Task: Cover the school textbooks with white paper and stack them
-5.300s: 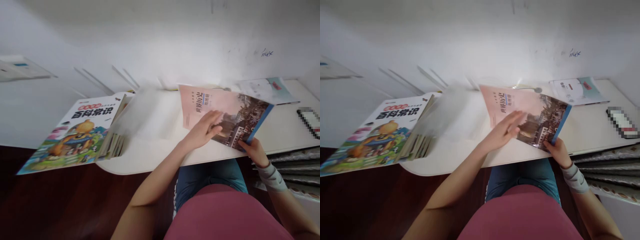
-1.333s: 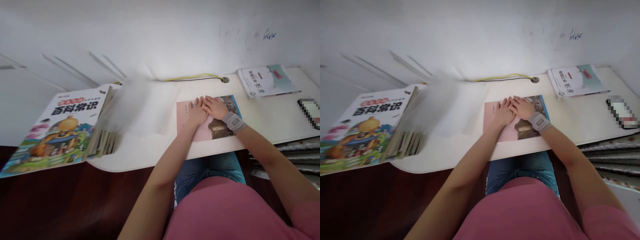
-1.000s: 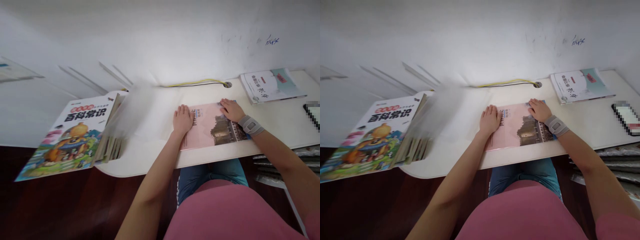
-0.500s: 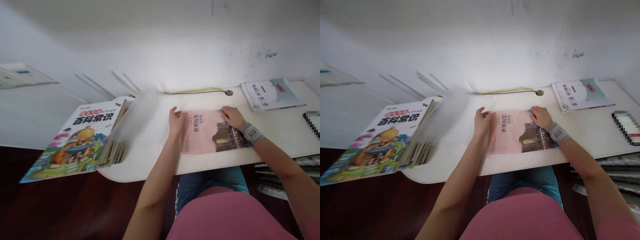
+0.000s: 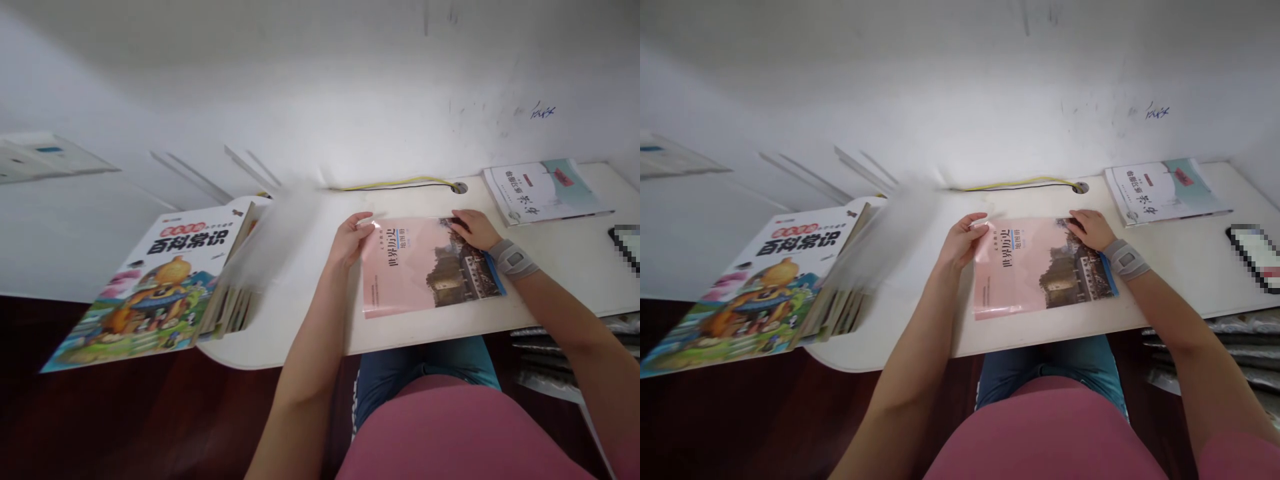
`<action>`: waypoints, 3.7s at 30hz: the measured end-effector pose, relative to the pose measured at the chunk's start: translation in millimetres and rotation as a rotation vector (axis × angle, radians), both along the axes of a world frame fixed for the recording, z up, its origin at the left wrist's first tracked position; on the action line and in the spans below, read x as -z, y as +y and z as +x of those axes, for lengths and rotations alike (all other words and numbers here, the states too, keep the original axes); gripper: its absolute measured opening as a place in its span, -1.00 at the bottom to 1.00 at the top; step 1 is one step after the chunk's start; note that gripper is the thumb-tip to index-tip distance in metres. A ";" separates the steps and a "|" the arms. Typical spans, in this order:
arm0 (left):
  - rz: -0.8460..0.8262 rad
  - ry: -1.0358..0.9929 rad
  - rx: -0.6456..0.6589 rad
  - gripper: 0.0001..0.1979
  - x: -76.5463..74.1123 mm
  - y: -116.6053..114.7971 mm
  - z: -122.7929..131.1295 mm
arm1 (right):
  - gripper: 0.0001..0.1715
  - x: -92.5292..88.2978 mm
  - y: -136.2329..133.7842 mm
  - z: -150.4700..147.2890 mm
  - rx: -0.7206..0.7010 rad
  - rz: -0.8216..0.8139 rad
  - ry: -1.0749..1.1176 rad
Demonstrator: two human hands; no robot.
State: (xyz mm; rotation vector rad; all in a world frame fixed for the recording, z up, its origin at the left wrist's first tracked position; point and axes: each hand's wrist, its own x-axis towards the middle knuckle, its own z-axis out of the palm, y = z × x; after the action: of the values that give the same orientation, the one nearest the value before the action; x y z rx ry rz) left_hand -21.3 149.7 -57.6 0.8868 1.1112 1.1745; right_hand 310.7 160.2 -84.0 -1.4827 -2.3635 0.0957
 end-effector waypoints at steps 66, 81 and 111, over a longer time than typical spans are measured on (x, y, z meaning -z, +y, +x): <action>0.473 1.320 0.395 -0.68 -29.0 21.2 91.5 | -0.69 -0.1 16.7 22.4 0.415 -0.272 0.599; 0.402 1.112 0.586 -0.80 -22.9 59.2 114.9 | -0.67 -46.7 24.2 -44.1 0.003 -0.178 -0.022; 0.280 1.766 0.185 -0.60 12.4 35.7 57.2 | -0.57 -25.9 31.5 32.1 0.370 -0.149 -0.164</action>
State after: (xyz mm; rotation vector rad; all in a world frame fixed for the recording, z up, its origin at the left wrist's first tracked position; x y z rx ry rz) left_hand 35.9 185.4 -70.0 2.3260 2.1065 0.0978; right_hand 342.8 191.7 -58.2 -2.0445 -2.1971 0.0605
